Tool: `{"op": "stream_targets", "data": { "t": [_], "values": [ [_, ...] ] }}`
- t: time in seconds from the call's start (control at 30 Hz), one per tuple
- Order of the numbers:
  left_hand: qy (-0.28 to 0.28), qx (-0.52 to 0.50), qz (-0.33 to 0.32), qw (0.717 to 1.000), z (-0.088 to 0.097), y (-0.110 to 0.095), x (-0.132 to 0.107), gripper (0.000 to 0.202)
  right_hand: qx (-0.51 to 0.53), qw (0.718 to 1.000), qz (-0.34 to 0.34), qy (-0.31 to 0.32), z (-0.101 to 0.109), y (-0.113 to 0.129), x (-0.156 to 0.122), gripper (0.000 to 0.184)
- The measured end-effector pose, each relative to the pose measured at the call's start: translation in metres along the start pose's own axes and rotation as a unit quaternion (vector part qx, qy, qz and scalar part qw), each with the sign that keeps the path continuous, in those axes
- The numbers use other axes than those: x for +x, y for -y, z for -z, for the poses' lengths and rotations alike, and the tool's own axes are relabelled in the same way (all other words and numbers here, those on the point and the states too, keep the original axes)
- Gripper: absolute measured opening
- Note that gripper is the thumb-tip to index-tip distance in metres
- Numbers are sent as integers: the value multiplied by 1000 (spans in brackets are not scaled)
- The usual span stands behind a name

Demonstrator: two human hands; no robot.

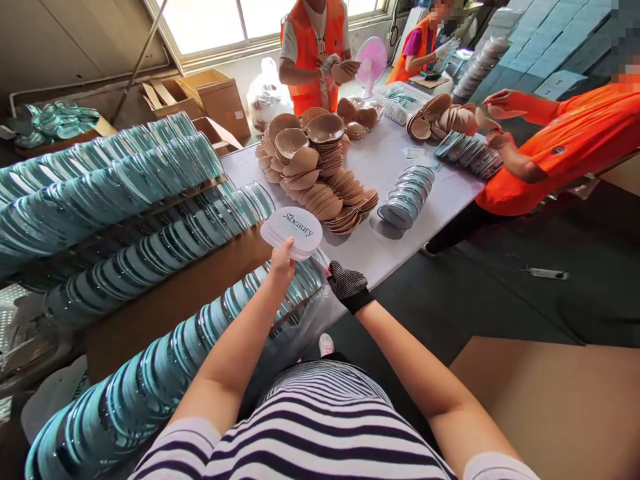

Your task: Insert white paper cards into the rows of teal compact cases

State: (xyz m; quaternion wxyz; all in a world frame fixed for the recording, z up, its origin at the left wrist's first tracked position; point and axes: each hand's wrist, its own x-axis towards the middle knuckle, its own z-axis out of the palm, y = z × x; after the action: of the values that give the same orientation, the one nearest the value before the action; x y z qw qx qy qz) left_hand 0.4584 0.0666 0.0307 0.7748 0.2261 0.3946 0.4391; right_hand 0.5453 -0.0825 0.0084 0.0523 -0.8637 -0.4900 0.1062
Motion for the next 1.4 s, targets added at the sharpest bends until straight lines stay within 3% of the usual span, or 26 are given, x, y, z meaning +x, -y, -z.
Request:
{"op": "stream_targets", "data": {
  "t": [0.13,0.27,0.4,0.47,0.5,0.57,0.67,0.8,0.9,0.97,1.07,1.2,1.27,1.33,1.4],
  "values": [
    [8,-5,3,1000,2,0,1,30,41,997,18,56,-17,4,13,31],
    [24,-3,-8,1000,4,5,-2,34,165,982,17,87,-27,6,16,32],
    [28,8,-24,999,3,9,-5,35,368,907,37,198,-24,2,27,37],
    [22,20,-32,999,1,9,-5,33,401,892,26,207,-14,-5,36,33],
    [20,29,-33,999,0,9,-6,31,391,903,18,178,-7,-10,41,31],
    [20,44,-35,998,-3,7,-6,29,380,923,14,58,11,-15,53,32],
    [47,51,-39,997,-4,4,-12,27,386,912,41,-133,37,-7,68,39],
    [74,39,-29,996,3,1,-30,30,305,918,139,-213,48,20,63,46],
    [76,29,-31,996,10,0,-45,32,282,911,119,-277,44,30,49,52],
    [76,23,-35,996,14,-1,-53,34,287,908,84,-294,41,31,40,53],
    [68,19,-36,997,18,0,-59,36,260,913,86,-302,43,36,28,54],
    [54,14,-4,998,21,1,-60,25,233,944,90,-214,48,46,11,45],
    [39,18,0,999,22,-4,-56,22,243,948,27,-203,51,39,-1,43],
    [17,17,-20,999,23,-12,-49,23,229,942,-35,-241,50,22,-22,43],
    [-7,2,-43,999,24,-22,-38,25,179,950,-39,-254,43,3,-50,45]
  ]
}}
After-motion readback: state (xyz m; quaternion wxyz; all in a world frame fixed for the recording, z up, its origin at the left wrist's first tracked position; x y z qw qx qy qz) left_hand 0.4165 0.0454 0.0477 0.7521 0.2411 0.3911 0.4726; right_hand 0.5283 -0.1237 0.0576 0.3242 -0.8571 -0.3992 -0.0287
